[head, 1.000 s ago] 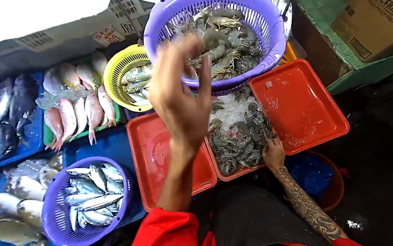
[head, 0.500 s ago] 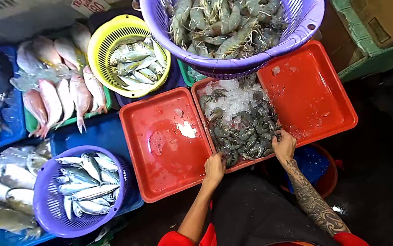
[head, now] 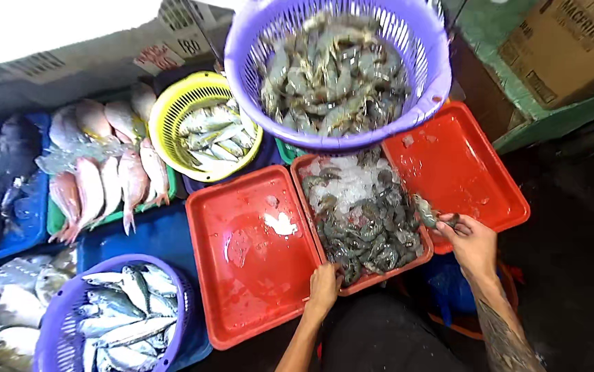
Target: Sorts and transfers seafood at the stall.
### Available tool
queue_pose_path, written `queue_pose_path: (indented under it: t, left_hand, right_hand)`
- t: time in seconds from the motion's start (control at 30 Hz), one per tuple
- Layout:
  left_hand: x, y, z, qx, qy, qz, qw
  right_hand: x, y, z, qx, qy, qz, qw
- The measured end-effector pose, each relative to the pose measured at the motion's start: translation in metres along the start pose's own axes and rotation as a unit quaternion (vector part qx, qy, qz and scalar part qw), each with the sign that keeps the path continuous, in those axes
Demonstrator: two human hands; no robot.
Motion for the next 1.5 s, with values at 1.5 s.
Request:
queue_pose_path:
  t: [1.5]
  left_hand:
    - [-0.179, 0.002, 0.092, -0.220, 0.129, -0.066, 0.965]
  right_hand:
    - [-0.116, -0.032, 0.035, 0.275, -0.063, -0.155, 0.947]
Point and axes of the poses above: each hand's wrist, its own z-axis towards the middle knuckle, its own y-axis out of the back of the hand, x = y × z, the point moved 6 cm from there along z, towards the middle knuckle, and after that the axes turned 1 degree about z, right-handed, at the moved point
